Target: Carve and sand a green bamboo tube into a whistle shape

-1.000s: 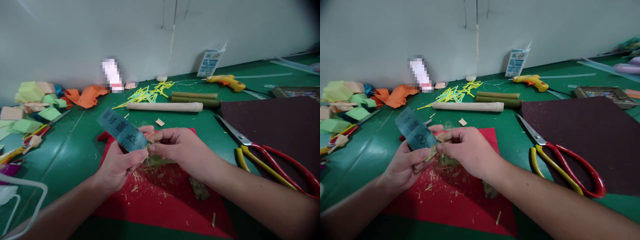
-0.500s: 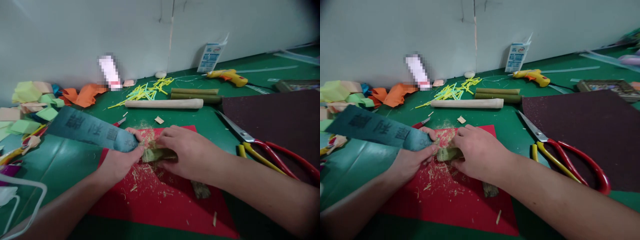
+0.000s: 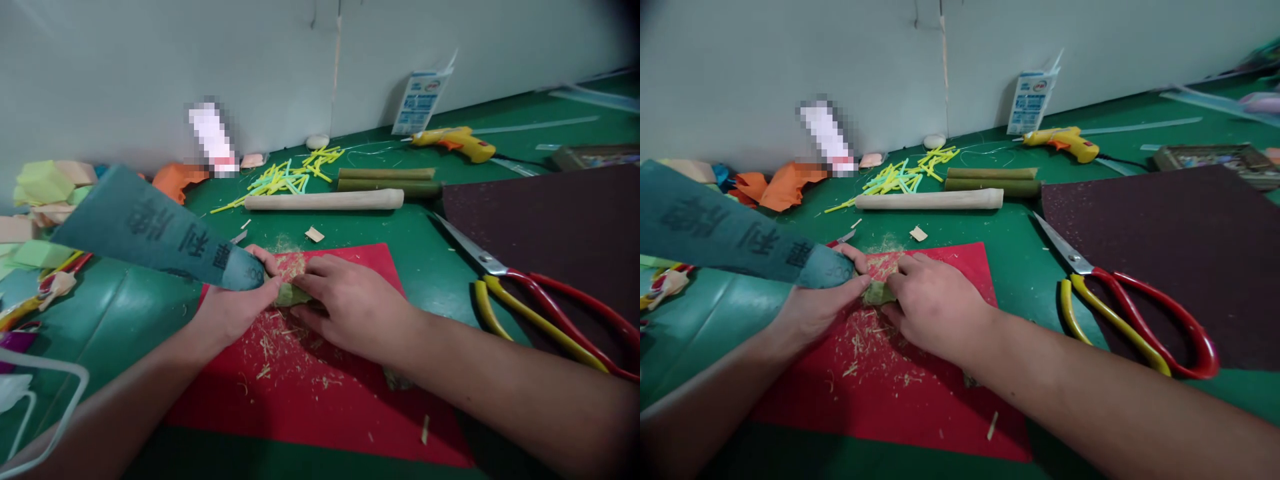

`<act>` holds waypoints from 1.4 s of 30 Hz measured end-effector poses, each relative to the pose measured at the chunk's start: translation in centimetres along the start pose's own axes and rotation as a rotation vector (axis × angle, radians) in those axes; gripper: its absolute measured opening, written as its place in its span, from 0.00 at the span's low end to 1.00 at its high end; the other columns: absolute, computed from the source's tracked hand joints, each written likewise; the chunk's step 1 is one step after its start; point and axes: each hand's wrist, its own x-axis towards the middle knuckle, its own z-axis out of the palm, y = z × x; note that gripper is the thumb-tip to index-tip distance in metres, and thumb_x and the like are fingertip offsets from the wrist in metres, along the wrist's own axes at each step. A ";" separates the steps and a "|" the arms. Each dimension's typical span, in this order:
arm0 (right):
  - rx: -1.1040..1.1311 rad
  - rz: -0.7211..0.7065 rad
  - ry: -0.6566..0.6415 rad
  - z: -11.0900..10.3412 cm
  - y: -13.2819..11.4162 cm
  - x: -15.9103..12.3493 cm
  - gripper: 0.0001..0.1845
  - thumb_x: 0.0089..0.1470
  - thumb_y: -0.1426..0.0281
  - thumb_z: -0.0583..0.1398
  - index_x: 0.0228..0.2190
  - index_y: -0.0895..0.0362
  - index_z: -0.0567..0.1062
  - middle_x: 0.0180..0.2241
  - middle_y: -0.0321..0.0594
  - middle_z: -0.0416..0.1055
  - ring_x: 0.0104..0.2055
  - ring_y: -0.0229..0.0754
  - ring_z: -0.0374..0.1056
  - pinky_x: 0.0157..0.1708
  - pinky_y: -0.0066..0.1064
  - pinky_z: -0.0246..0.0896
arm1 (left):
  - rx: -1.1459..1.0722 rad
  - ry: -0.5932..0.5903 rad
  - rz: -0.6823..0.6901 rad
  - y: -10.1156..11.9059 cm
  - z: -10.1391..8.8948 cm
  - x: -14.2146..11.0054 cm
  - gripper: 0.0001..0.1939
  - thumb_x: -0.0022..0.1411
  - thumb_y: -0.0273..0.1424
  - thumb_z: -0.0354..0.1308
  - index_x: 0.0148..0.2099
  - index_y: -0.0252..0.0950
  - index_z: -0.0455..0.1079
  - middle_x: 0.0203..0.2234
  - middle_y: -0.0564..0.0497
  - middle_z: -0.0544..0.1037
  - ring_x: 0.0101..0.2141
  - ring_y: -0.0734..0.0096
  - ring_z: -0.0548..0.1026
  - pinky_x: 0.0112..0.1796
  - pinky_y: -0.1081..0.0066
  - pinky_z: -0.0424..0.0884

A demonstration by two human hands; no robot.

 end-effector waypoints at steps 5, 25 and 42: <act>0.022 -0.019 0.045 0.2 0.1 -0.1 0.10 0.56 0.67 0.59 0.36 0.59 0.77 0.35 0.45 0.73 0.39 0.47 0.69 0.37 0.36 0.62 | 0.060 -0.046 -0.098 -0.4 -0.7 0.1 0.06 0.58 0.31 0.57 0.39 0.39 0.71 0.29 0.55 0.73 0.30 0.72 0.71 0.35 0.72 0.69; -0.163 -0.138 0.076 1.2 -0.3 0.4 0.11 0.58 0.69 0.58 0.36 0.62 0.78 0.37 0.49 0.75 0.41 0.48 0.68 0.42 0.39 0.62 | 0.097 0.030 0.045 -1.3 -0.2 0.6 0.07 0.59 0.30 0.56 0.37 0.40 0.76 0.37 0.55 0.80 0.39 0.67 0.76 0.49 0.66 0.70; -0.103 -0.130 0.103 1.3 0.0 0.5 0.14 0.60 0.68 0.54 0.32 0.61 0.77 0.32 0.46 0.72 0.36 0.44 0.66 0.35 0.36 0.59 | 0.237 -0.037 0.053 -0.7 -0.9 0.0 0.10 0.58 0.33 0.60 0.42 0.39 0.77 0.31 0.51 0.79 0.31 0.68 0.75 0.38 0.68 0.73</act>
